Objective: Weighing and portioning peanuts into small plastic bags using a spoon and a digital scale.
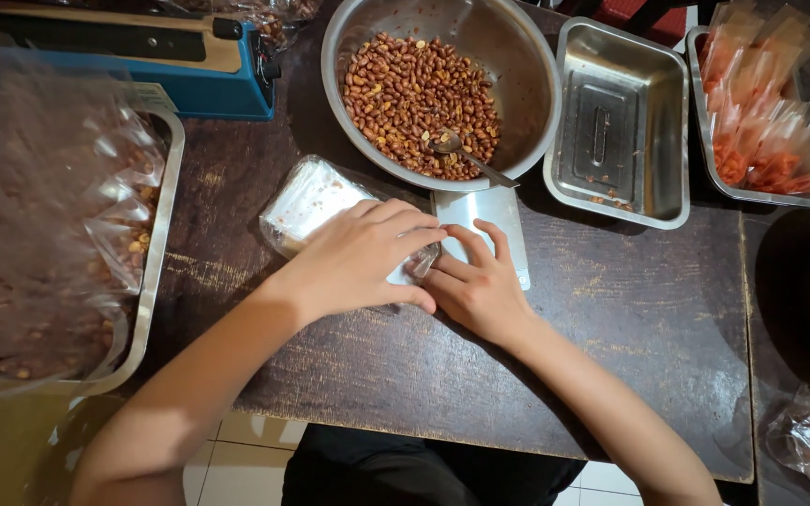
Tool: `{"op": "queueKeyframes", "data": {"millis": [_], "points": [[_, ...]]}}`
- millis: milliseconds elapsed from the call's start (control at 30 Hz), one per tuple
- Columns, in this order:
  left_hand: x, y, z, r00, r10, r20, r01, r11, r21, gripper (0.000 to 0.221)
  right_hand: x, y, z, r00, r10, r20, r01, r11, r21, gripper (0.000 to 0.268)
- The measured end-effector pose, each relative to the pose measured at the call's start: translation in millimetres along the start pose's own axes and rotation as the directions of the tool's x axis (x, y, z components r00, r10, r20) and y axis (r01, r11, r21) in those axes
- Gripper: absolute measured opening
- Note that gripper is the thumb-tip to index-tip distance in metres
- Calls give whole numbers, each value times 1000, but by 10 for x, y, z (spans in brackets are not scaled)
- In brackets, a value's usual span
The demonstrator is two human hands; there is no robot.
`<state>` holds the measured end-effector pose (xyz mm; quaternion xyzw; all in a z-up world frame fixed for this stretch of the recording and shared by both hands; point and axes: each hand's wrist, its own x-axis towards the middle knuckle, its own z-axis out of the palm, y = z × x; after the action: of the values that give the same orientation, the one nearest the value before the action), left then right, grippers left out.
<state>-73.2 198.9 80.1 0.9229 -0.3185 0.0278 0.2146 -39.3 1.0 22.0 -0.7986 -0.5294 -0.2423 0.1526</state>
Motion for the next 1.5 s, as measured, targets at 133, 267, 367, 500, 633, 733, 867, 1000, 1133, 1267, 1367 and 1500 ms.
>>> {"op": "queueKeyframes", "data": {"millis": [133, 267, 367, 500, 633, 733, 867, 1000, 1133, 1267, 1367, 1500], "points": [[20, 38, 25, 996, -47, 77, 51, 997, -51, 81, -33, -16, 81, 998, 31, -63, -31, 1000, 7, 4], [28, 3, 127, 984, -103, 148, 103, 995, 3, 77, -63, -12, 98, 987, 93, -130, -90, 995, 31, 7], [28, -7, 144, 984, -133, 115, 133, 991, 9, 61, -39, 18, 27, 969, 157, -190, -145, 987, 76, 12], [15, -87, 171, 964, -251, 86, 249, 968, 26, 46, -20, -1, -6, 916, 292, -275, -243, 950, 199, 21], [-31, -89, 169, 961, -275, 14, 270, 951, 154, 45, -38, 51, -50, 879, 331, -343, -274, 940, 205, 19], [18, -10, 103, 969, -247, -2, 245, 961, 132, 40, 9, 56, -124, 822, 404, -402, -284, 902, 326, 23], [92, 242, 20, 987, -161, -1, 157, 964, -213, 56, -72, 122, -116, 782, 466, -414, -278, 855, 437, 20], [155, 365, 353, 936, -250, -249, 24, 750, -661, 25, -111, 145, -93, 751, 485, -448, -231, 828, 510, 15], [178, 317, 546, 841, -398, -366, 12, 690, -724, 12, -43, 289, -252, 784, 481, -393, -243, 820, 519, 23], [170, 261, 655, 760, -504, -411, 33, 662, -749, 6, -61, 476, -466, 825, 533, -186, -431, 807, 403, 19], [175, 255, 668, 746, -512, -425, 31, 664, -747, 4, -77, 419, -561, 898, 439, 34, -430, 857, 284, 23], [194, 302, 606, 741, -514, -432, 17, 658, -753, 3, -271, 397, -523, 918, 322, 232, -371, 904, 213, 30]]}}
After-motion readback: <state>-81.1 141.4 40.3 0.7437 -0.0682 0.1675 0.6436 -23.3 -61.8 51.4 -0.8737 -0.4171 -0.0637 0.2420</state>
